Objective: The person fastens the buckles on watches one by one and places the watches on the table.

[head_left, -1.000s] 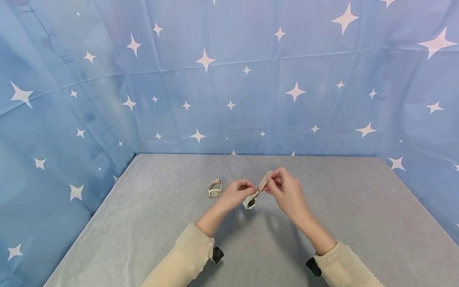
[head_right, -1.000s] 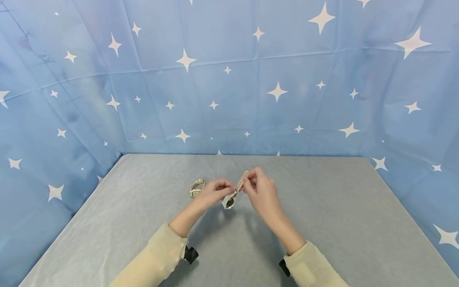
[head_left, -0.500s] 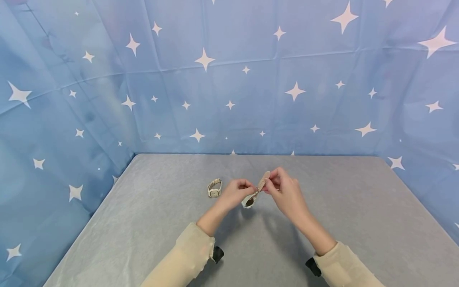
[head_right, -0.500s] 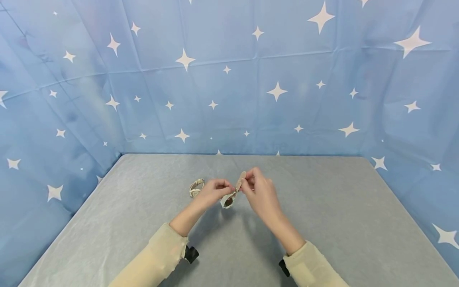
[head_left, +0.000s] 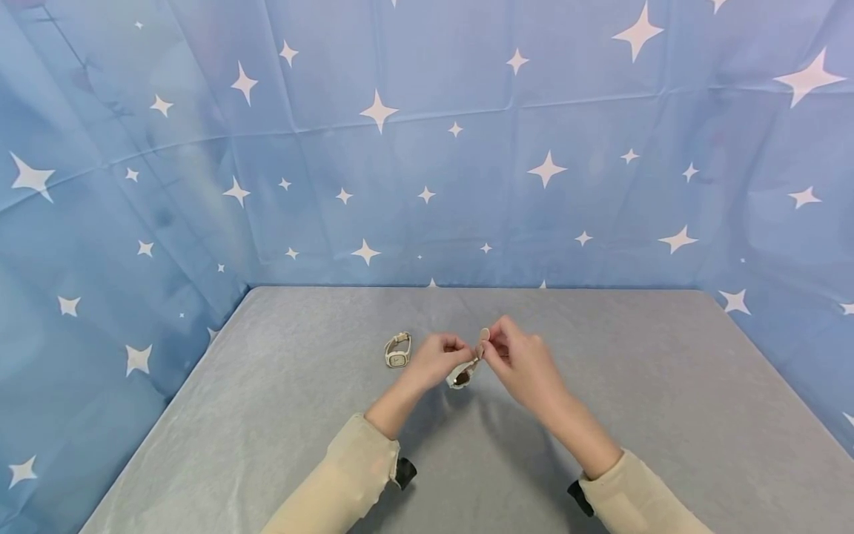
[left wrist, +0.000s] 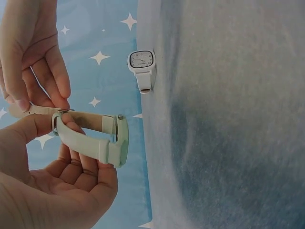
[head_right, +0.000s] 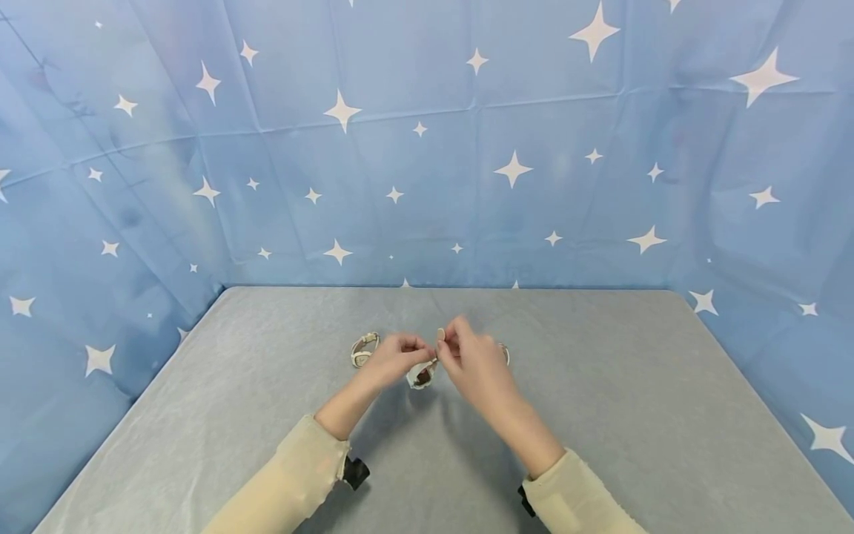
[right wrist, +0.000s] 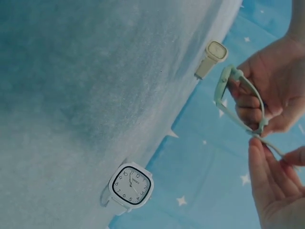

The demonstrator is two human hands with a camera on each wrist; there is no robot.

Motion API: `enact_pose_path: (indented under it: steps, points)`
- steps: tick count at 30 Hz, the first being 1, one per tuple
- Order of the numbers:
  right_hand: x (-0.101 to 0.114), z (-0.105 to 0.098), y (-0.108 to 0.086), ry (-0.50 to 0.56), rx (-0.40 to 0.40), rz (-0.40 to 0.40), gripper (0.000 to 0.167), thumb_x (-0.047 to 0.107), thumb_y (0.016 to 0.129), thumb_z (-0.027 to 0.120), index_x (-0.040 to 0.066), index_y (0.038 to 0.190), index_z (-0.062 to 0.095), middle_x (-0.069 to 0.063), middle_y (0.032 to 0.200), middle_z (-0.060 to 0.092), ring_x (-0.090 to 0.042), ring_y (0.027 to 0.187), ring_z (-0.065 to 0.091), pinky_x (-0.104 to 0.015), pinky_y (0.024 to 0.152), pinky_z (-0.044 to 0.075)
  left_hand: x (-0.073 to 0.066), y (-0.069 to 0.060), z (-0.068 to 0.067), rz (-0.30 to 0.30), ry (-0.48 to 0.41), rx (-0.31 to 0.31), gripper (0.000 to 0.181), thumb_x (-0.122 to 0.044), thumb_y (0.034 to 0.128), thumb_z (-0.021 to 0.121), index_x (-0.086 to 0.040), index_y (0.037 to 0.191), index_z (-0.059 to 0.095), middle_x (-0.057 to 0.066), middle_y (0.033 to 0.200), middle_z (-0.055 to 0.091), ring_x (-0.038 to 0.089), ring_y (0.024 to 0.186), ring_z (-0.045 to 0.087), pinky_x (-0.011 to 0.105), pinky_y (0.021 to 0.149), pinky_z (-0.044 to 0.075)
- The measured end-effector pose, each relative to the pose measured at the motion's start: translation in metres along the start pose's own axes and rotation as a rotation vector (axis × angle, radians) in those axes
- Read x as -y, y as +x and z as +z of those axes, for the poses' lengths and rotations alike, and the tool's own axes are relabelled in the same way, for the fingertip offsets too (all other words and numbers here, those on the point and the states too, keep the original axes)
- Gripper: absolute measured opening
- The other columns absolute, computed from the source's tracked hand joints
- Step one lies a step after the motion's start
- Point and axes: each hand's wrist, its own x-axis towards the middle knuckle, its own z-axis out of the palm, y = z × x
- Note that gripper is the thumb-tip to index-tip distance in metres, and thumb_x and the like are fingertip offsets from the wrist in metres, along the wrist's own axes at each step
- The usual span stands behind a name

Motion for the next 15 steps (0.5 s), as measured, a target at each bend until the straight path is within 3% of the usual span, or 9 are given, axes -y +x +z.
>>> enact_pose_path:
  steps: [3, 9, 12, 15]
  points:
    - [-0.0003, 0.0000, 0.0004, 0.018, -0.006, 0.019, 0.007, 0.003, 0.095, 0.063, 0.005, 0.095, 0.056, -0.010, 0.091, 0.077, -0.023, 0.083, 0.076, -0.036, 0.074, 0.062, -0.0006, -0.0005, -0.0010, 0.000, -0.014, 0.022, 0.023, -0.022, 0.0936, 0.062, -0.001, 0.095, 0.073, 0.013, 0.093, 0.072, 0.034, 0.092, 0.064, 0.023, 0.068, 0.044]
    - [-0.0015, -0.0016, 0.0010, 0.066, -0.013, 0.087, 0.006, 0.002, 0.096, 0.061, 0.003, 0.096, 0.056, -0.012, 0.091, 0.077, -0.025, 0.085, 0.075, -0.037, 0.076, 0.062, -0.0002, -0.0018, -0.0032, 0.021, -0.067, 0.096, 0.022, -0.015, 0.0882, 0.070, 0.001, 0.103, 0.067, 0.012, 0.094, 0.071, 0.014, 0.080, 0.062, 0.020, 0.070, 0.047]
    - [-0.0022, -0.0019, 0.0012, 0.077, -0.017, 0.099, 0.006, 0.002, 0.096, 0.061, 0.003, 0.096, 0.055, -0.011, 0.091, 0.076, -0.023, 0.084, 0.075, -0.037, 0.076, 0.062, -0.0010, -0.0035, -0.0033, 0.057, -0.048, 0.074, 0.023, -0.013, 0.0868, 0.073, 0.001, 0.104, 0.065, 0.012, 0.094, 0.070, 0.007, 0.076, 0.060, 0.019, 0.067, 0.048]
    - [-0.0032, -0.0014, 0.0017, 0.084, -0.020, 0.099, 0.006, 0.001, 0.096, 0.061, 0.003, 0.096, 0.055, -0.011, 0.091, 0.077, -0.022, 0.083, 0.076, -0.036, 0.075, 0.062, -0.0025, -0.0053, -0.0028, 0.087, -0.056, 0.009, 0.023, -0.010, 0.0875, 0.074, 0.002, 0.104, 0.063, 0.016, 0.096, 0.071, 0.009, 0.075, 0.063, 0.020, 0.067, 0.052]
